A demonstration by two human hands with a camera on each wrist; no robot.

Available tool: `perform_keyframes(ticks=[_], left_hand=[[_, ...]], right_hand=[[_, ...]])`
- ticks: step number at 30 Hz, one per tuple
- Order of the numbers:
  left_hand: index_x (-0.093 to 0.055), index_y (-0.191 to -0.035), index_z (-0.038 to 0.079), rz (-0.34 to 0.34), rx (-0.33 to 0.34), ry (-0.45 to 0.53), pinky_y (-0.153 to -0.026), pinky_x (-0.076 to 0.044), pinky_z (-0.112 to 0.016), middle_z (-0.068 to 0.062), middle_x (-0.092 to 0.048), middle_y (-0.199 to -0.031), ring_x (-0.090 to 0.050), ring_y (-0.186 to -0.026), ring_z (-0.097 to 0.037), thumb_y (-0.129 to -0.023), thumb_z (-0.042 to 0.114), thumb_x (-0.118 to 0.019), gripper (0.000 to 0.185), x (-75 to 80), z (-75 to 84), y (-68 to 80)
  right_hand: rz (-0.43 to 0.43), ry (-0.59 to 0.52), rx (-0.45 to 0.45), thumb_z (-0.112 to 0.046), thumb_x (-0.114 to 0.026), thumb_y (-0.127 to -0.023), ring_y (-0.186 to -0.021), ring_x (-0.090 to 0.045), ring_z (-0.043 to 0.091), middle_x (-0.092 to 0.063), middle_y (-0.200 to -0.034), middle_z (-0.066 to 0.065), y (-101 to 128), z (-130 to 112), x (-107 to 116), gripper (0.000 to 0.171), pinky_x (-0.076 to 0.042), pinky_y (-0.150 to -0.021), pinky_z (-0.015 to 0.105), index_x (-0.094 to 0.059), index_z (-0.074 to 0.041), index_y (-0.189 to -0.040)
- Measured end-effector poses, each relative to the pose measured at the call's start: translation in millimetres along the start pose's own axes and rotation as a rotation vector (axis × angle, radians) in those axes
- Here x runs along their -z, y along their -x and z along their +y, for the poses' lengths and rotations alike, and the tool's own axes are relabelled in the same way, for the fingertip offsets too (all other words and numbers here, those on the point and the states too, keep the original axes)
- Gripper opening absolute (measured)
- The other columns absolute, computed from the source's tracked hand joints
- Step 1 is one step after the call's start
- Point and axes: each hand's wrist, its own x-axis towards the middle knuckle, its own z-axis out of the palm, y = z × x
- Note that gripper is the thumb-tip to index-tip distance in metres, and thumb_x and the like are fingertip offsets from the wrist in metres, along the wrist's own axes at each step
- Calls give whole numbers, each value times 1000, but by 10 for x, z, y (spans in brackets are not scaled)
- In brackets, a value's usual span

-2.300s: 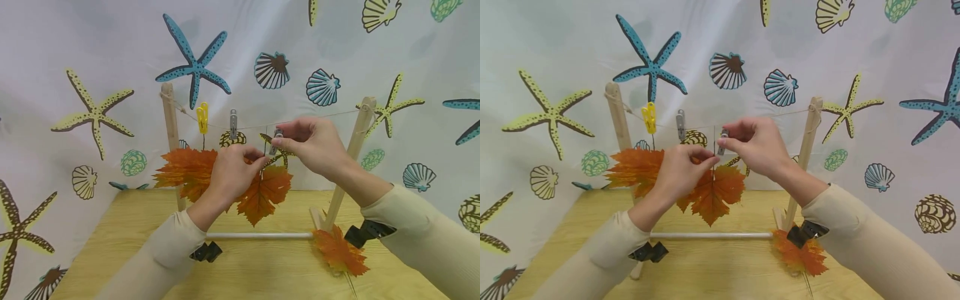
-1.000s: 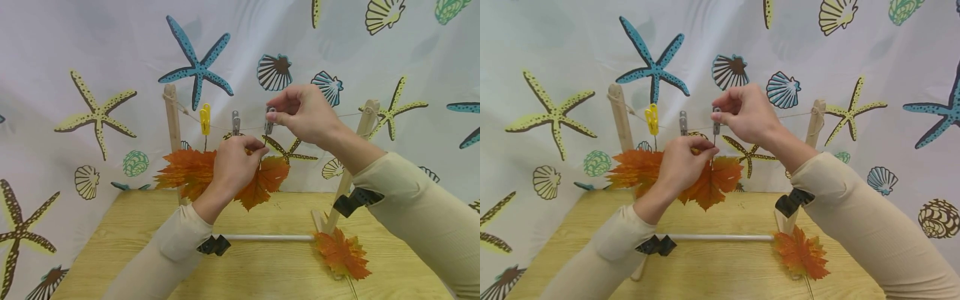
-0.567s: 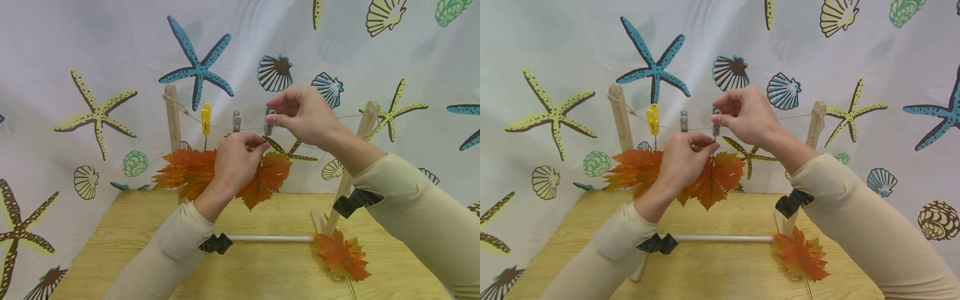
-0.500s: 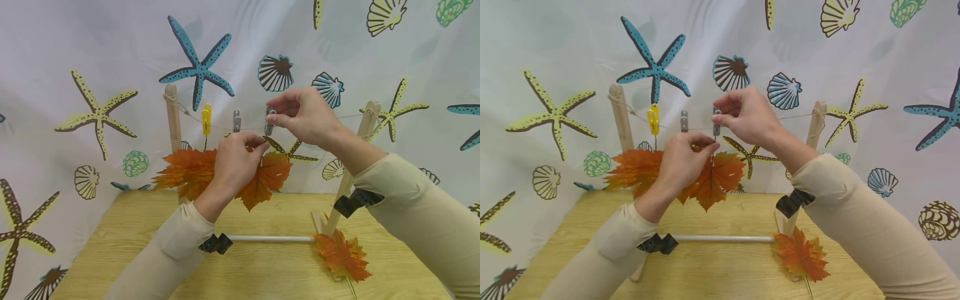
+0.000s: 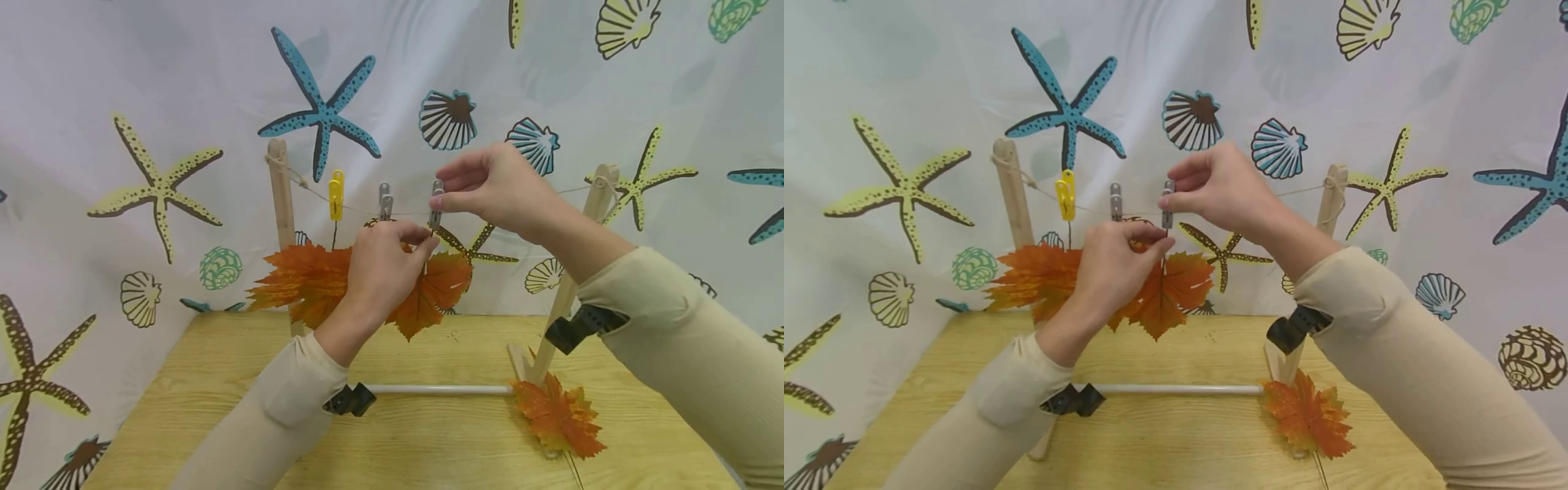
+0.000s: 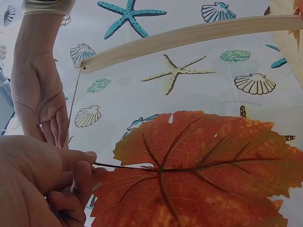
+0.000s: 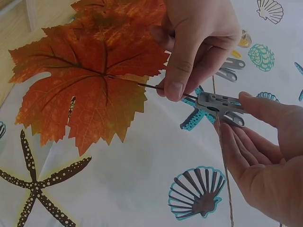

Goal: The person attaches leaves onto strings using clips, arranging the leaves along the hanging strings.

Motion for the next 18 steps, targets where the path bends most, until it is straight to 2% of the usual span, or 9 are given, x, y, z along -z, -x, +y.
perform_keyframes(ticks=[3,9,18], left_hand=[[-75,-92,14,-10,11,3,-57,-46,-22,5,-70,-83,-57,-67,-5,-84,28,-69,17,9,3,22],[-75,-91,14,-24,-10,14,-54,-45,-21,5,-70,-81,-56,-63,-4,-84,29,-69,17,5,9,46],[-75,-91,14,-52,3,-6,-57,-46,-21,5,-70,-81,-56,-67,-5,-84,30,-69,18,6,-21,114]], right_hand=[[0,0,-20,-25,-77,-76,-92,-63,13,-68,-99,3,12,-7,-24,40,-49,-83,33,-65,-10,-111],[11,18,-40,-27,-76,-77,-94,-63,13,-67,-100,3,54,7,-45,40,-47,-85,34,-65,-11,-111],[10,-18,-31,-28,-77,-76,-93,-64,13,-68,-100,4,73,37,-89,41,-47,-88,34,-65,-10,-111]])
